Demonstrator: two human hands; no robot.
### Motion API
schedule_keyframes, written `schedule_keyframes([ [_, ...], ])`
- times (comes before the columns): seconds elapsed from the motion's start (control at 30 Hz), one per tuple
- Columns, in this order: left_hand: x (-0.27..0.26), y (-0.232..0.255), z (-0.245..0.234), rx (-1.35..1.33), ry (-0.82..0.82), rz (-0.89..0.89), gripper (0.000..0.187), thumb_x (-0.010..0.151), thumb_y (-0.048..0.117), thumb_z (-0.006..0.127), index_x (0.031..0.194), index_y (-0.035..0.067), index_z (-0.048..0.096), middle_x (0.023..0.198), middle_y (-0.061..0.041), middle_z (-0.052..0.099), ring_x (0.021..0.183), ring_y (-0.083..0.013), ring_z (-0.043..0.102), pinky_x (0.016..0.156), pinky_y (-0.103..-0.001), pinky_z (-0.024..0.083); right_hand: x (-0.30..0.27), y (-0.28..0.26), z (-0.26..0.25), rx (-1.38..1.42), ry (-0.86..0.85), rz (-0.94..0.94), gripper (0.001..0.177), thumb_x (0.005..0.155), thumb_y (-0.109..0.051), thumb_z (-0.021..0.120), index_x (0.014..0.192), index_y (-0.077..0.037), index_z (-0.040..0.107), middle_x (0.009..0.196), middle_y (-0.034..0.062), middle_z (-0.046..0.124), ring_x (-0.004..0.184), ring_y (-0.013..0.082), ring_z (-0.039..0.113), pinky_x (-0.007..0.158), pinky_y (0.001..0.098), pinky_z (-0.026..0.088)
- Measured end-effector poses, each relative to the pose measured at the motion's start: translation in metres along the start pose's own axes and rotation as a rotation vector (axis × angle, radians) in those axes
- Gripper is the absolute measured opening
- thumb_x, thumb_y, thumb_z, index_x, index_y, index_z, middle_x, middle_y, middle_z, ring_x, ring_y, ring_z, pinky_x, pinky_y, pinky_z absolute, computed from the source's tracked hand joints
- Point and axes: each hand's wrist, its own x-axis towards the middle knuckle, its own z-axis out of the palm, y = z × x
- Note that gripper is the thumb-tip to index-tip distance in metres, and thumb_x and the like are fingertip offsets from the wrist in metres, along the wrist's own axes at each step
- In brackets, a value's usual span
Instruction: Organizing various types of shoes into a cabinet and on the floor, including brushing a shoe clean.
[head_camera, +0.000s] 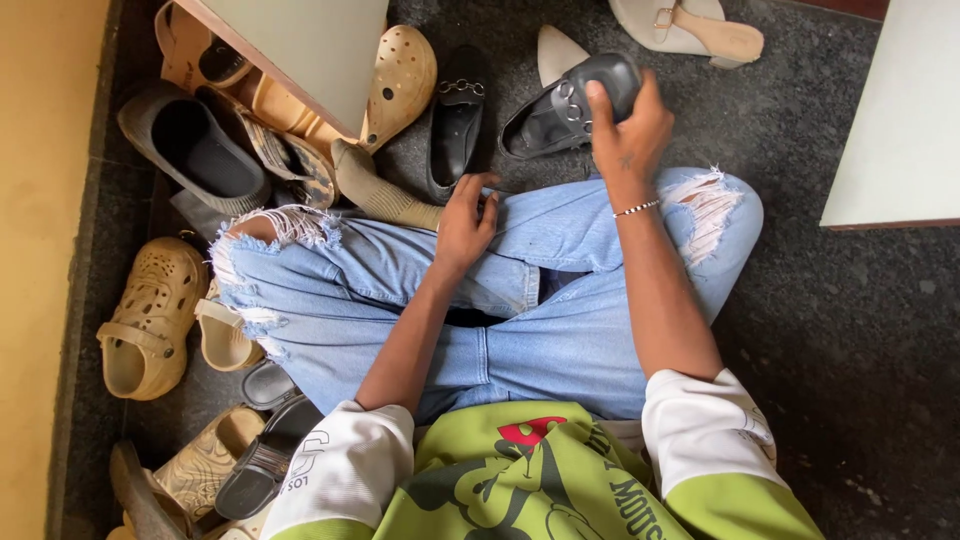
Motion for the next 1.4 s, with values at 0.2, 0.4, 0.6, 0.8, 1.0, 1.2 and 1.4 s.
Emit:
schedule_keyframes([
  [0.2, 0.001, -0.004, 0.001, -0.014, 0.029, 0.042, 0.024, 0.098, 0.010, 0.061, 0.121, 0.006, 0.062, 0.115, -0.015, 0.065, 0.089, -0.0322, 0.068, 0.080, -0.040, 0.054, 0.007, 0.004, 0.003, 0.137, 0.158, -0.020, 0.044, 0.102, -0.042, 0.075, 0.116, -0.003, 0.063, 0.098, 0.0172, 0.077, 0.087, 0.0343, 0.080, 0.077, 0.0441, 0.063],
  [0.4, 0.003, -0.006, 0.004, -0.038, 0.000, 0.020, 0.023, 0.098, 0.011, 0.060, 0.121, 0.006, 0.062, 0.115, -0.014, 0.065, 0.087, -0.0308, 0.069, 0.078, -0.039, 0.055, 0.008, 0.008, 0.009, -0.372, -0.001, 0.050, 0.051, 0.097, -0.049, 0.080, 0.111, -0.003, 0.065, 0.088, 0.0217, 0.075, 0.084, 0.0454, 0.071, 0.070, 0.0537, 0.055],
  [0.6, 0.000, -0.005, 0.001, -0.001, 0.047, 0.051, 0.022, 0.099, 0.011, 0.061, 0.121, 0.007, 0.063, 0.115, -0.014, 0.065, 0.088, -0.0320, 0.069, 0.078, -0.040, 0.054, 0.006, 0.012, 0.006, -0.162, 0.067, 0.039, 0.049, 0.097, -0.050, 0.078, 0.102, -0.002, 0.069, 0.086, 0.0179, 0.076, 0.079, 0.0360, 0.076, 0.068, 0.0470, 0.058],
  [0.8, -0.001, 0.002, 0.000, -0.007, -0.001, -0.022, 0.024, 0.099, 0.013, 0.060, 0.122, 0.008, 0.063, 0.116, -0.013, 0.065, 0.082, -0.0321, 0.067, 0.074, -0.040, 0.054, 0.009, 0.041, 0.007, 0.086, 0.143, 0.133, 0.048, 0.100, -0.048, 0.074, 0.101, 0.000, 0.068, 0.090, 0.0151, 0.077, 0.080, 0.0290, 0.076, 0.072, 0.0410, 0.060],
  [1.0, 0.003, -0.003, 0.003, 0.006, 0.008, 0.034, 0.024, 0.099, 0.012, 0.061, 0.122, 0.008, 0.064, 0.114, -0.014, 0.065, 0.083, -0.0312, 0.067, 0.076, -0.039, 0.053, 0.010, 0.029, 0.009, -0.276, -0.035, 0.266, 0.045, 0.089, -0.041, 0.082, 0.099, 0.002, 0.069, 0.089, 0.0233, 0.075, 0.082, 0.0382, 0.073, 0.069, 0.0456, 0.055],
  [1.2, 0.000, -0.006, 0.003, -0.004, -0.001, -0.041, 0.024, 0.099, 0.011, 0.061, 0.123, 0.007, 0.063, 0.114, -0.013, 0.066, 0.081, -0.0299, 0.066, 0.075, -0.039, 0.053, 0.010, 0.030, 0.001, -0.112, -0.045, 0.250, 0.041, 0.091, -0.037, 0.081, 0.096, 0.002, 0.069, 0.089, 0.0209, 0.076, 0.080, 0.0320, 0.077, 0.073, 0.0429, 0.058],
  [1.4, 0.002, -0.027, 0.016, -0.127, 0.075, -0.019, 0.039, 0.104, 0.014, 0.059, 0.138, 0.003, 0.042, 0.116, -0.014, 0.067, 0.091, -0.0250, 0.070, 0.081, -0.038, 0.056, 0.011, 0.038, 0.002, 0.008, 0.029, 0.211, 0.038, 0.092, -0.033, 0.082, 0.102, 0.002, 0.069, 0.091, 0.0202, 0.076, 0.081, 0.0351, 0.074, 0.073, 0.0448, 0.057],
])
